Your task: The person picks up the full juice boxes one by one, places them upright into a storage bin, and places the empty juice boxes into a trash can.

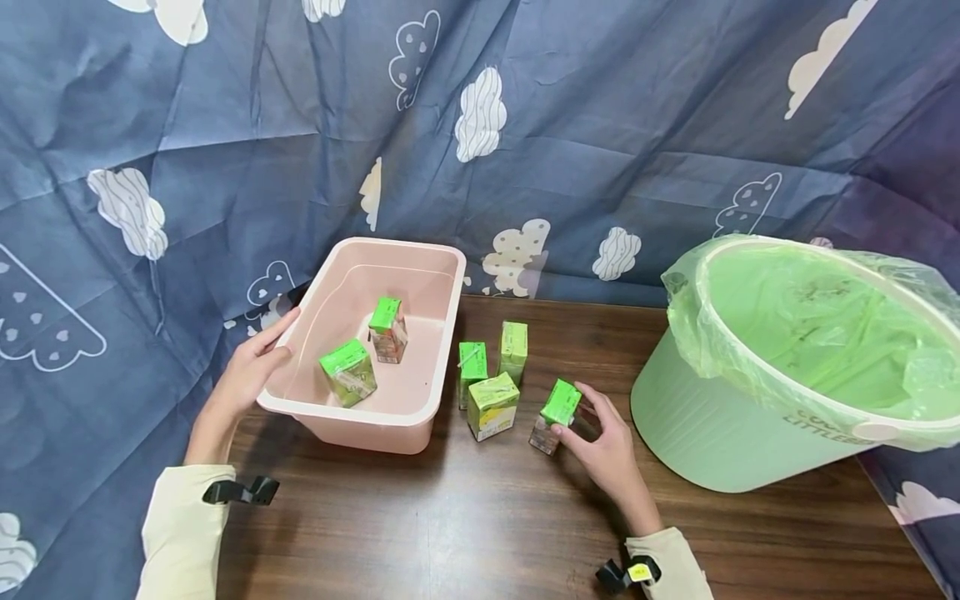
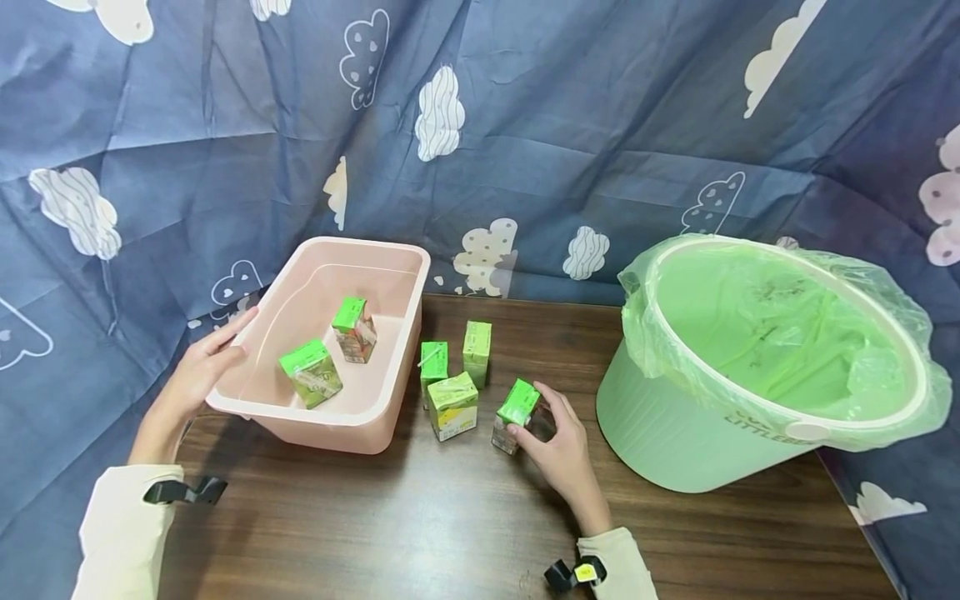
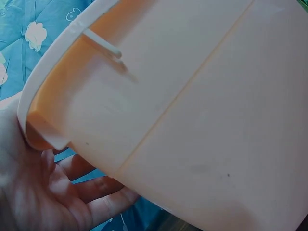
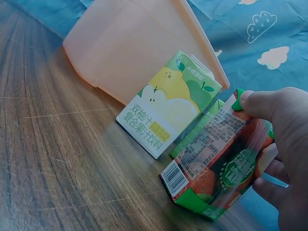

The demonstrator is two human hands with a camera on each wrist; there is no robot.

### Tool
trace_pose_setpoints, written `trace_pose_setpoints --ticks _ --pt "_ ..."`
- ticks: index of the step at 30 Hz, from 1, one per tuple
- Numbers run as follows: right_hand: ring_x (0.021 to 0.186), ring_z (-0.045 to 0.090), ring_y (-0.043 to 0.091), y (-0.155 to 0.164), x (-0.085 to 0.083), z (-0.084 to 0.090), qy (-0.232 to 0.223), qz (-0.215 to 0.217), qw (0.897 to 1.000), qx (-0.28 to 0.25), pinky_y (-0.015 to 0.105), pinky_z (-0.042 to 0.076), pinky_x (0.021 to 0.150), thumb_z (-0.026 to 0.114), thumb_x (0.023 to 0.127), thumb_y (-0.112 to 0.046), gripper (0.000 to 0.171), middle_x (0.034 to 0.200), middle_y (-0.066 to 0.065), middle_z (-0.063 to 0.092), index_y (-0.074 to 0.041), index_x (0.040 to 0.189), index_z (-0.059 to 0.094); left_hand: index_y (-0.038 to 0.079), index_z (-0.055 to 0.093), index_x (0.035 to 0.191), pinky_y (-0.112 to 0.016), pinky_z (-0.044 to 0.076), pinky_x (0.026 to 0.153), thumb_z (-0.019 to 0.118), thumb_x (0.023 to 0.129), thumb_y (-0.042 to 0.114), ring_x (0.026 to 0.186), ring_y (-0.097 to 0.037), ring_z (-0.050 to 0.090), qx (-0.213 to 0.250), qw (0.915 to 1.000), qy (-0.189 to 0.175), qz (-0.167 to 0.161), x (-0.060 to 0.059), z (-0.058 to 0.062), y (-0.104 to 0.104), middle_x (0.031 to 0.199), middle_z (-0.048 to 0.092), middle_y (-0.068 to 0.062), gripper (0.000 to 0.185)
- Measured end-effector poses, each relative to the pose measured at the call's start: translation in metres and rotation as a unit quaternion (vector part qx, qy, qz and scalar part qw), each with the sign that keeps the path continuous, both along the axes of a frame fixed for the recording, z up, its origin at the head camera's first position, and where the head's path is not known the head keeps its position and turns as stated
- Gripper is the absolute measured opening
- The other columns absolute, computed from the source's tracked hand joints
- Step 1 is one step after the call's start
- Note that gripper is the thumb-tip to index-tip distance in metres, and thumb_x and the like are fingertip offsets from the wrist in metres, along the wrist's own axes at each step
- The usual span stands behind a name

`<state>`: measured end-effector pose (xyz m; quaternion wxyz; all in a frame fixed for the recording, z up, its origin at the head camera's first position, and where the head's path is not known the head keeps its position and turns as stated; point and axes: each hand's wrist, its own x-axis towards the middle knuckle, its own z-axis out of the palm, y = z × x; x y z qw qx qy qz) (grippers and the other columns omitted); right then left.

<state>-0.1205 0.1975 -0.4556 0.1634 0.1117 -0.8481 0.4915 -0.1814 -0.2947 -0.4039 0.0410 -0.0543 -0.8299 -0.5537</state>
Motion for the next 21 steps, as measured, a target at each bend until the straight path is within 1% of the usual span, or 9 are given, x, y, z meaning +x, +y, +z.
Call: trace_pose_setpoints --ticks 5,8,10,12,14,17,21 --pt "0.114 0.060 0.040 0.0000 -0.0002 -0.0017 -0.005 0.004 1.000 -0.014 0.007 0.042 0.093 0.083 0.079 0.003 0.067 0.128 0.025 0.059 0.004 0.139 0.054 0.009 0.038 0.156 -0.008 0.042 0.088 0.050 0.101 0.006 0.110 0.009 0.051 0.007 1.0000 0.001 -0.004 0.0001 -0.0008 -0.0002 0.157 0.037 -0.020 0.056" --pt "0.114 0.061 0.039 -0.0006 -0.0002 -0.0009 -0.008 0.001 1.000 -0.014 0.012 0.046 0.094 0.084 0.079 0.002 0.067 0.129 0.024 0.059 0.003 0.140 0.055 0.010 0.039 0.156 -0.008 0.042 0.087 0.050 0.101 0.007 0.110 0.009 0.051 0.007 1.0000 0.000 -0.001 0.0008 -0.0002 -0.0003 0.157 0.037 -0.020 0.056" --pt "0.114 0.061 0.038 -0.0012 -0.0004 0.0002 -0.011 0.001 1.000 -0.015 0.018 0.049 0.095 0.084 0.079 0.002 0.067 0.130 0.023 0.060 0.002 0.140 0.055 0.010 0.039 0.155 -0.008 0.043 0.087 0.051 0.101 0.008 0.110 0.010 0.051 0.010 0.9999 -0.002 0.003 0.0016 0.0004 -0.0001 0.157 0.037 -0.020 0.055" --pt "0.114 0.061 0.037 -0.0019 -0.0004 0.0017 -0.012 0.002 1.000 -0.020 0.030 0.051 0.096 0.083 0.079 0.002 0.067 0.130 0.023 0.060 0.002 0.140 0.055 0.009 0.038 0.155 -0.008 0.043 0.087 0.051 0.102 0.007 0.110 0.010 0.051 0.015 0.9999 -0.003 0.003 0.0021 0.0007 0.0002 0.157 0.036 -0.020 0.055" --pt "0.114 0.061 0.037 -0.0022 0.0000 0.0032 -0.013 0.002 1.000 -0.027 0.041 0.052 0.096 0.083 0.079 0.003 0.067 0.130 0.023 0.060 0.002 0.140 0.055 0.008 0.038 0.155 -0.009 0.044 0.087 0.050 0.102 0.007 0.109 0.009 0.051 0.022 0.9998 -0.002 -0.001 0.0021 0.0008 0.0008 0.157 0.036 -0.021 0.055" --pt "0.113 0.062 0.038 -0.0022 0.0012 0.0053 -0.014 -0.003 0.999 -0.035 0.051 0.050 0.095 0.084 0.078 0.004 0.066 0.129 0.024 0.061 0.004 0.138 0.056 0.008 0.038 0.155 -0.009 0.044 0.087 0.050 0.101 0.006 0.110 0.008 0.052 0.026 0.9996 -0.001 -0.005 0.0016 0.0006 0.0017 0.157 0.036 -0.021 0.055" --pt "0.113 0.063 0.037 -0.0006 0.0032 0.0074 -0.028 -0.007 0.999 -0.041 0.052 0.050 0.094 0.084 0.077 0.004 0.066 0.131 0.025 0.061 0.004 0.138 0.057 0.008 0.039 0.155 -0.009 0.043 0.088 0.051 0.102 0.007 0.111 0.010 0.051 0.022 0.9997 -0.003 -0.004 0.0010 0.0000 0.0018 0.158 0.036 -0.018 0.055"
